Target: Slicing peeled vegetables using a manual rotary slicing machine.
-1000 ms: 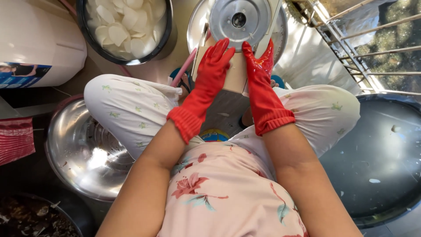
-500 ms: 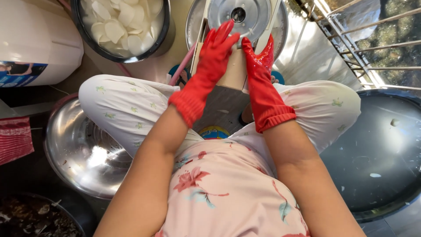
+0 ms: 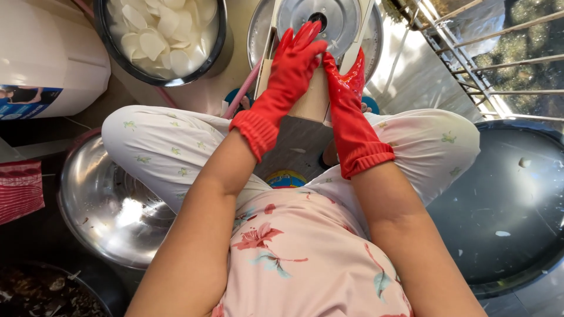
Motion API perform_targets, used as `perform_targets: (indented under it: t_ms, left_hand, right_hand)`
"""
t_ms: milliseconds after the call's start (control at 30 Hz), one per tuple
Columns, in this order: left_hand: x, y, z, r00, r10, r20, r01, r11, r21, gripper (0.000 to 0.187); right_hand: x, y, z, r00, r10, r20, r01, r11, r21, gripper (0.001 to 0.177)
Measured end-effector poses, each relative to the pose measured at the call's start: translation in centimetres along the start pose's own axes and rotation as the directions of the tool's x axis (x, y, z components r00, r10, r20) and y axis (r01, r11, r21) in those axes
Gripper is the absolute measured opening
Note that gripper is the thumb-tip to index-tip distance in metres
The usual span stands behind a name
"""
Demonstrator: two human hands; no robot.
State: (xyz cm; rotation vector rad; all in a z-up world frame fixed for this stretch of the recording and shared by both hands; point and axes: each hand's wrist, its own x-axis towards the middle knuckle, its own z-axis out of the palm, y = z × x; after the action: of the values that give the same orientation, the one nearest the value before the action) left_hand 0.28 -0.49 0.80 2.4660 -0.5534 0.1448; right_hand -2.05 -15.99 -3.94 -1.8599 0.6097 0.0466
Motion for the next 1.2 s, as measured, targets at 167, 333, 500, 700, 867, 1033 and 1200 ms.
perform_targets:
  t_ms: [167,333,500,700,867,1033,1200]
  left_hand:
    - [-0.6,-0.4,-0.2,1.0,-0.024,-0.004,0.024,1.0,-0.01,0.039]
    - [-4.9,-1.2,-1.0,0.995,0.089,0.038,-0.088,0.996,-0.022,0.051]
    - [0.0,-1.7,-0.5,0.982,0.076,0.174,-0.079,0.997,0.01,0.065]
    - [0.0,-1.3,-0.6,0.989,0.054,0.138,-0.051,0.998,-0.025,0.057]
    - [-0.9,-0.1,-0.8,0.995,0.003,0.097,-0.003,1.0,0.002,0.049]
    - [0.4,-0.5,-0.3,0.997,-0.058,0.057,0.059,0.998,-0.007,0.045]
    - [3.7,0.1,0.2,0.959,-0.258,0.116,0.255,0.966,0.035,0.03]
  right_hand:
    - [0.1,0.3,-0.2,1.0,0.026,0.014,-0.026,1.0,-0.006,0.109]
    - [0.4,0.2,-0.1,1.0,-0.016,-0.007,0.016,1.0,0.012,0.103]
    - [-0.2,-0.1,-0.3,1.0,0.011,0.0,-0.011,1.0,0.017,0.107]
    - [0.2,0.2,-0.3,0.999,0.032,0.002,-0.032,0.999,-0.016,0.113]
    - [0.5,0.1,-0.4,1.0,0.0,-0.009,0.0,1.0,-0.001,0.113]
    - [0.2,0.4,-0.2,1.0,-0.008,-0.008,0.008,1.0,0.003,0.111]
    - [0.4,0.4,-0.6,1.0,0.018,-0.006,-0.018,1.0,-0.019,0.112]
